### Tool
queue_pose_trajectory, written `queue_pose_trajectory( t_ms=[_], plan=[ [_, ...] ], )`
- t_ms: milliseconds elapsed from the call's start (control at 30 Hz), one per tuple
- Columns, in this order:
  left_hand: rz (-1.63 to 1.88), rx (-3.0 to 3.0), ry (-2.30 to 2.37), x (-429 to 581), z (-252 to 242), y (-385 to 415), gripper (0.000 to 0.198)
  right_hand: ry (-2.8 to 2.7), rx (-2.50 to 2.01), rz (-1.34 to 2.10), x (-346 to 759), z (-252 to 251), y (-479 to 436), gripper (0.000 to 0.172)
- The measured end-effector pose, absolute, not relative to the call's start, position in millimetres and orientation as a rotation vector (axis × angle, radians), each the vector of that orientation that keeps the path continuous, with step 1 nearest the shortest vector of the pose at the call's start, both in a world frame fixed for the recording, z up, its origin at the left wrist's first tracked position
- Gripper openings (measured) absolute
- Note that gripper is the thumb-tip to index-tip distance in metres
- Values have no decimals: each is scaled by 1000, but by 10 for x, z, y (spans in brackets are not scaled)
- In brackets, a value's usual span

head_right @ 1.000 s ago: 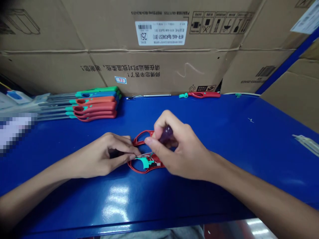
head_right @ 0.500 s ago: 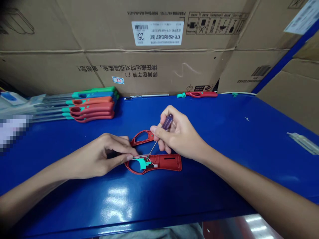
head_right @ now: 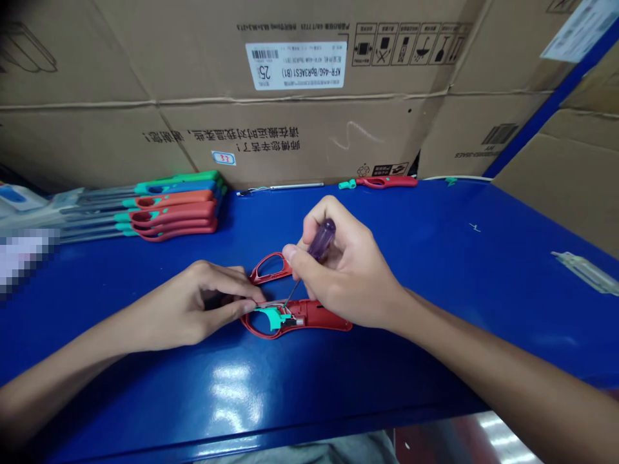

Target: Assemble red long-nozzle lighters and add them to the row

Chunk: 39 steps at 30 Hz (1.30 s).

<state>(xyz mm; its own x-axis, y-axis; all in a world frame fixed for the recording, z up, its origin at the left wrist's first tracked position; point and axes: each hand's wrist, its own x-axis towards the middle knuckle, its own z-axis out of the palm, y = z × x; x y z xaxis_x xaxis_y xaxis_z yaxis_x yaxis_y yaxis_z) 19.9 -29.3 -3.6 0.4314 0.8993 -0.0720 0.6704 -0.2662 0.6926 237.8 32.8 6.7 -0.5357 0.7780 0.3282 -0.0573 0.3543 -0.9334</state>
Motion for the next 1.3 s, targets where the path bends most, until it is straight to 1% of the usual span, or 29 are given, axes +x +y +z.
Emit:
queue_pose_trajectory(
  t_ms=[333,500,733,933,1067,1167,1300],
  plan=[
    [426,2037,1392,205,-9,-301,22,-1929,-597,969,2401,38,298,23],
    [402,2029,1324,185,51,-305,27,-1971,-588,928,2401,5,269,21],
    [405,2023,1284,193,77,-296,30,-2002,-598,874,2417,2,277,20],
    [421,1930,1285,201,61,-280,29,-1997,-602,917,2421,25,259,19],
    [419,1922,1285,188,56,-279,29,-1982,-628,928,2441,99,251,22],
    [417,1937,1266,163,55,-279,28,-1894,-630,886,2448,164,260,24],
    [397,1946,1247,134,48,-271,27,-1814,-655,834,2438,208,281,23]
  ],
)
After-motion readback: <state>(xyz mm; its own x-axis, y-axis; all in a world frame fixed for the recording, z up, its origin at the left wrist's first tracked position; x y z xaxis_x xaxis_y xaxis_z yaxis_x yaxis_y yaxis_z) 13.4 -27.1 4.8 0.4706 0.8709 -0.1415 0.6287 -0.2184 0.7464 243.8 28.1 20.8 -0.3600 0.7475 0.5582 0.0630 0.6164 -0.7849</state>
